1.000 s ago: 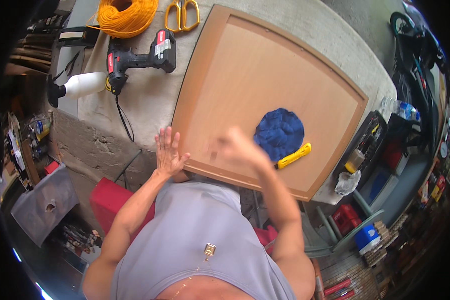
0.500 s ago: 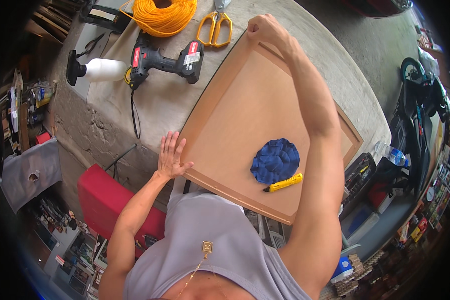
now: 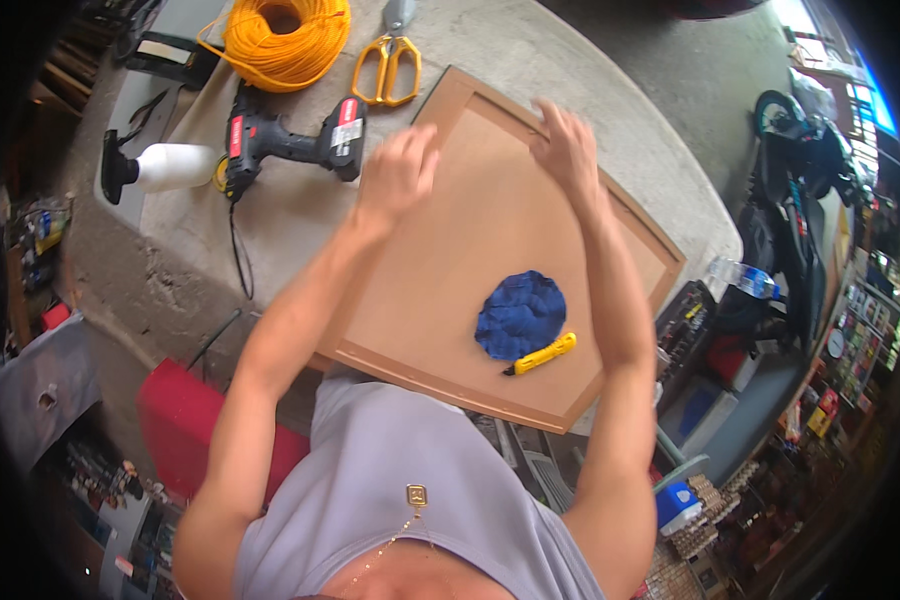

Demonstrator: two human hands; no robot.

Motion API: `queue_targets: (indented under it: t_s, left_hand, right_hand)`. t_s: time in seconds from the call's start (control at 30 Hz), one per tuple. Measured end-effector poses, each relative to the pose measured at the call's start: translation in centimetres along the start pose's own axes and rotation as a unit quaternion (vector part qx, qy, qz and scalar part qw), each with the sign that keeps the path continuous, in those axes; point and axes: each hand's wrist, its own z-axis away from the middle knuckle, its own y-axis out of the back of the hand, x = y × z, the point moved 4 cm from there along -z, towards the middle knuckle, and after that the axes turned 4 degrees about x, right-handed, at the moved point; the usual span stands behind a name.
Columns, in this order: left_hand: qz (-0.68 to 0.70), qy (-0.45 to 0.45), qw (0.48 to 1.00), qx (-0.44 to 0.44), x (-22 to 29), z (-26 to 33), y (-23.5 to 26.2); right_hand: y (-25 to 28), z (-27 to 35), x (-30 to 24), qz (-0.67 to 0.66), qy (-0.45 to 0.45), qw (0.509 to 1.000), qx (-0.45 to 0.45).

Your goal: The person applies tape to the edges of a wooden frame, cuts it with a utility knife, wipes the surface with a cloth, measures the frame with a tape measure, and uses a power drill to drive screws into the frame. The person then handles a coil of orange rope, measuring and tying it.

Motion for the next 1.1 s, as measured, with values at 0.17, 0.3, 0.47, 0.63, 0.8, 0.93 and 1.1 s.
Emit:
queue_targets:
  t_s: [0.17, 0.3, 0.47, 0.63, 0.8, 0.93, 1.1]
  left_hand:
    - [-0.052, 0.051, 0.993, -0.092, -2.6, -12.5, -4.0]
    - [-0.081, 0.028, 0.988, -0.132, -4.8, -15.3, -4.9]
    - [-0.107, 0.004, 0.981, -0.16, -4.4, -15.1, -5.3]
    - [-0.093, 0.014, 0.987, -0.129, -3.5, -11.6, -3.8]
    - [-0.153, 0.047, 0.985, -0.061, -2.1, -5.0, -2.9]
    - [-0.171, 0.08, 0.978, -0.086, -1.9, 1.2, -1.1]
    - [-0.172, 0.14, 0.966, -0.13, -2.6, 11.1, 3.7]
  right_hand:
    - [5.7, 19.8, -5.0, 0.005, -0.303, 0.952, -0.034]
    - [7.1, 31.7, -9.8, 0.027, -0.424, 0.903, -0.066]
    - [7.2, 35.4, -10.2, 0.023, -0.354, 0.929, -0.107]
    - [8.3, 34.4, -9.0, 0.058, -0.194, 0.969, -0.14]
    - [8.8, 33.0, -8.0, 0.041, -0.107, 0.979, -0.167]
    - [8.7, 32.6, -7.7, 0.021, -0.015, 0.984, -0.175]
    - [8.0, 33.2, -7.1, -0.027, 0.08, 0.978, -0.192]
